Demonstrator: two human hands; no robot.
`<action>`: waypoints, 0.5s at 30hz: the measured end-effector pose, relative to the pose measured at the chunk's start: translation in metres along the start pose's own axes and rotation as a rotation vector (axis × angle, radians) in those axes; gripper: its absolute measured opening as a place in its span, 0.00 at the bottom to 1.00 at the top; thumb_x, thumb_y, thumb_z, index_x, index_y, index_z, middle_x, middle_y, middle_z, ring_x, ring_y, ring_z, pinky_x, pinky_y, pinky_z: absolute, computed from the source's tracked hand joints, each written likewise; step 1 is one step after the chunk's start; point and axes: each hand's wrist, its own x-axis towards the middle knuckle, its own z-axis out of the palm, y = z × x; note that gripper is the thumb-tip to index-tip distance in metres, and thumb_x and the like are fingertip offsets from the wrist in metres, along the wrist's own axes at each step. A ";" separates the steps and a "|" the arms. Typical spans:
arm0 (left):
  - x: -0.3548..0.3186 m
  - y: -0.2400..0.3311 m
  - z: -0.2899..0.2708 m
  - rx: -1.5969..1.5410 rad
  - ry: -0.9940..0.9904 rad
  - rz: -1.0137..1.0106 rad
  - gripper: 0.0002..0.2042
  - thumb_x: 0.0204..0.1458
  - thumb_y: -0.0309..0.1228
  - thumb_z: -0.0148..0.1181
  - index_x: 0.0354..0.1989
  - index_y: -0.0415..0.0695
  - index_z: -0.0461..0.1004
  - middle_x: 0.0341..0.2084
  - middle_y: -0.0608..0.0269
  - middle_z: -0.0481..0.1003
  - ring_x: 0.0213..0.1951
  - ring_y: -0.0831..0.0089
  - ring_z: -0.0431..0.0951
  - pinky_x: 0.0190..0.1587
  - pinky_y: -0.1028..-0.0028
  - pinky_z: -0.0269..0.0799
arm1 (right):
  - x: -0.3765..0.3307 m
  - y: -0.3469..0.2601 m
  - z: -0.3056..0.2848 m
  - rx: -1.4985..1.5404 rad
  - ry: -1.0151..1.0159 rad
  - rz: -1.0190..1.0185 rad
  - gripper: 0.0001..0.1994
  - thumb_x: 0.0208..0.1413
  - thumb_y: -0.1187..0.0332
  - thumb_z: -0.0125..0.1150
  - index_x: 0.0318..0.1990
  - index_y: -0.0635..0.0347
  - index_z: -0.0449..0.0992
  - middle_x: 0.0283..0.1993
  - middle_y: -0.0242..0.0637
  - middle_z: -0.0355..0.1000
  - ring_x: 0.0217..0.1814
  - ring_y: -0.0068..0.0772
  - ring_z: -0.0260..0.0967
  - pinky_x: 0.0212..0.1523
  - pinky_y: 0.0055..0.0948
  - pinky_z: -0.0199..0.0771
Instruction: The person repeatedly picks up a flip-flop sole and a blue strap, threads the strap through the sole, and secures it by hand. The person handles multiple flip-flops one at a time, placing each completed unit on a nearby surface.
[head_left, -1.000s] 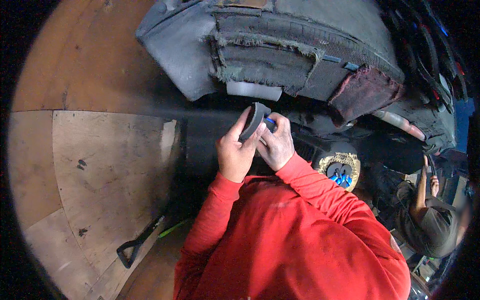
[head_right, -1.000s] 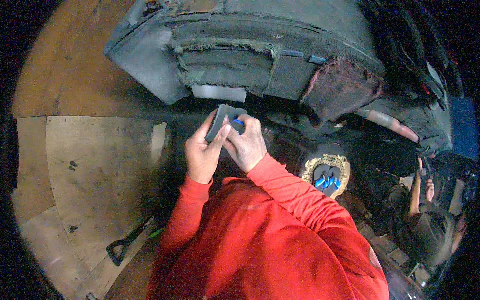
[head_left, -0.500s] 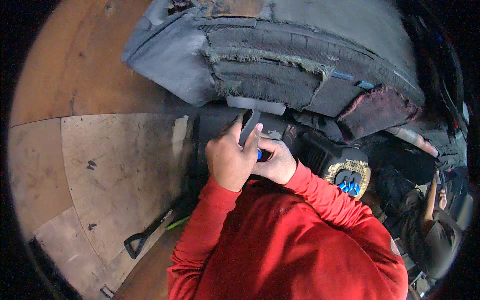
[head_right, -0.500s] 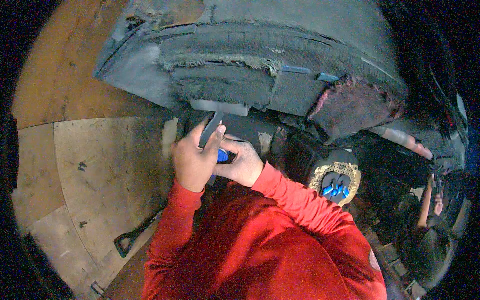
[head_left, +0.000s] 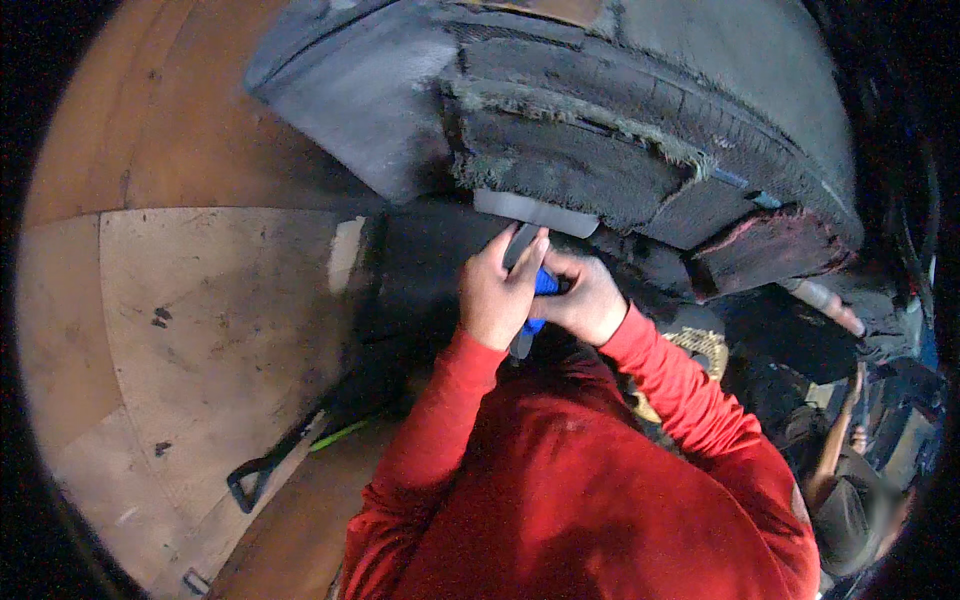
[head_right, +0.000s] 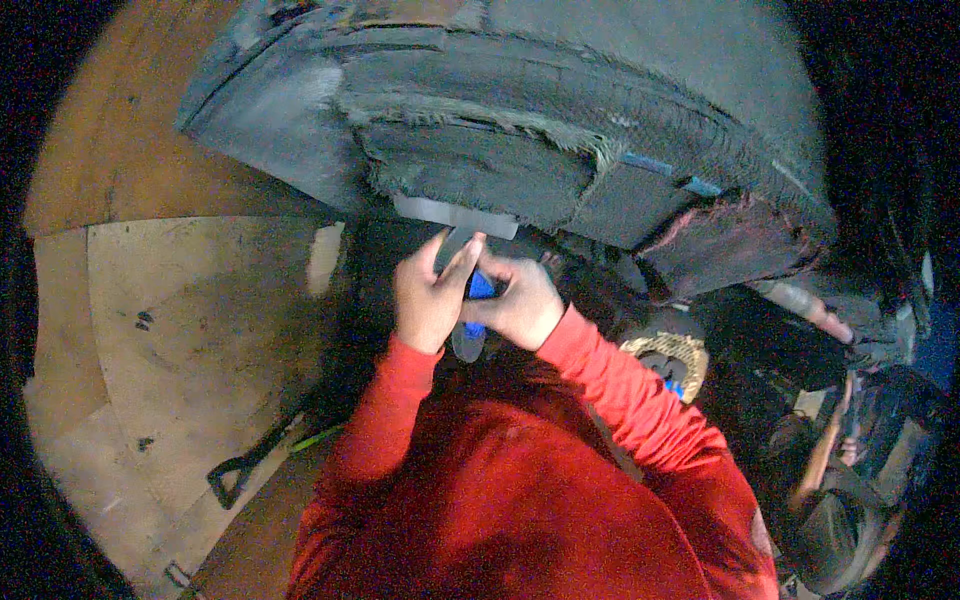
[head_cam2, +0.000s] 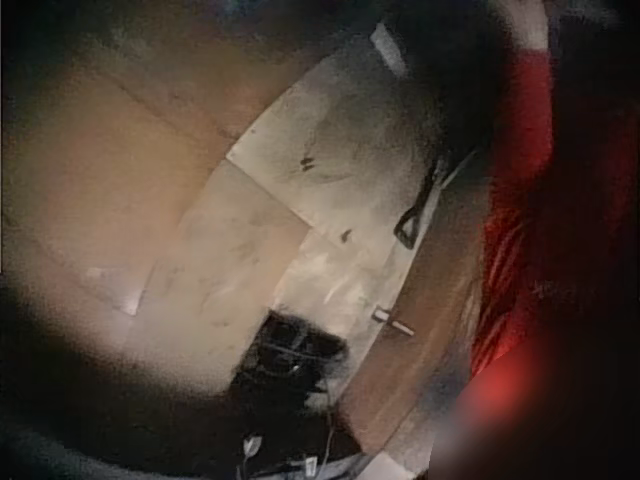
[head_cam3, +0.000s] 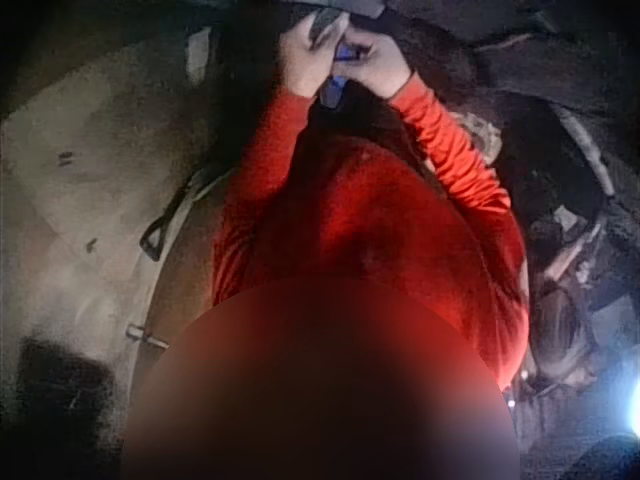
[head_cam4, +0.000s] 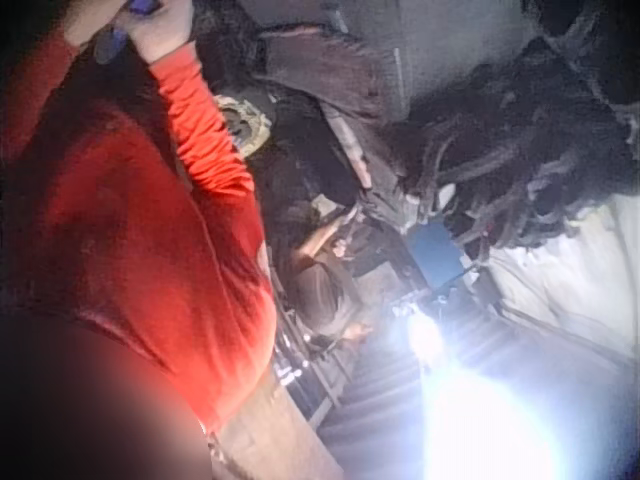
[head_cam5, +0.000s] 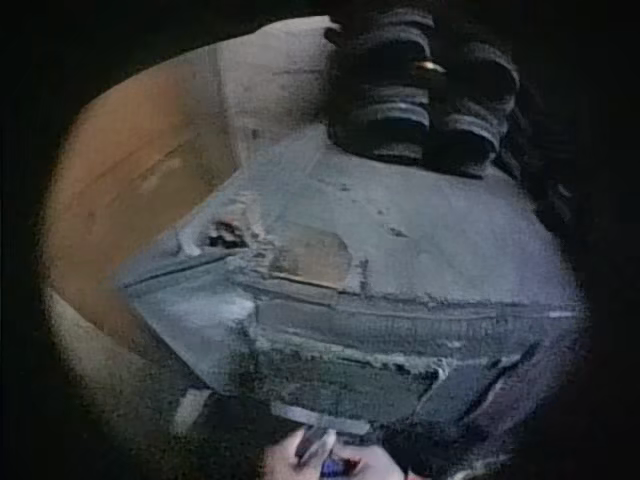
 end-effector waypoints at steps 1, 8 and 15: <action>-0.010 -0.004 0.001 -0.211 0.017 0.067 0.13 0.58 0.31 0.60 0.47 0.34 0.77 0.39 0.56 0.82 0.40 0.77 0.80 0.44 0.75 0.74 | -0.006 -0.003 0.004 -0.195 0.092 -0.109 0.20 0.40 0.67 0.73 0.44 0.61 0.79 0.35 0.40 0.76 0.36 0.31 0.74 0.40 0.30 0.74; -0.036 -0.008 -0.008 -0.726 -0.034 0.133 0.20 0.59 0.26 0.60 0.59 0.34 0.70 0.49 0.55 0.78 0.50 0.75 0.77 0.53 0.75 0.72 | -0.033 -0.031 0.022 -0.750 0.243 -0.242 0.25 0.39 0.70 0.72 0.50 0.61 0.77 0.32 0.42 0.67 0.35 0.44 0.68 0.36 0.37 0.71; -0.039 0.003 -0.021 -0.611 -0.043 0.200 0.21 0.58 0.28 0.61 0.59 0.34 0.70 0.51 0.56 0.77 0.49 0.76 0.77 0.52 0.76 0.72 | -0.028 -0.016 0.023 -0.983 0.358 -0.490 0.26 0.44 0.70 0.69 0.55 0.60 0.73 0.39 0.43 0.69 0.42 0.50 0.67 0.43 0.41 0.72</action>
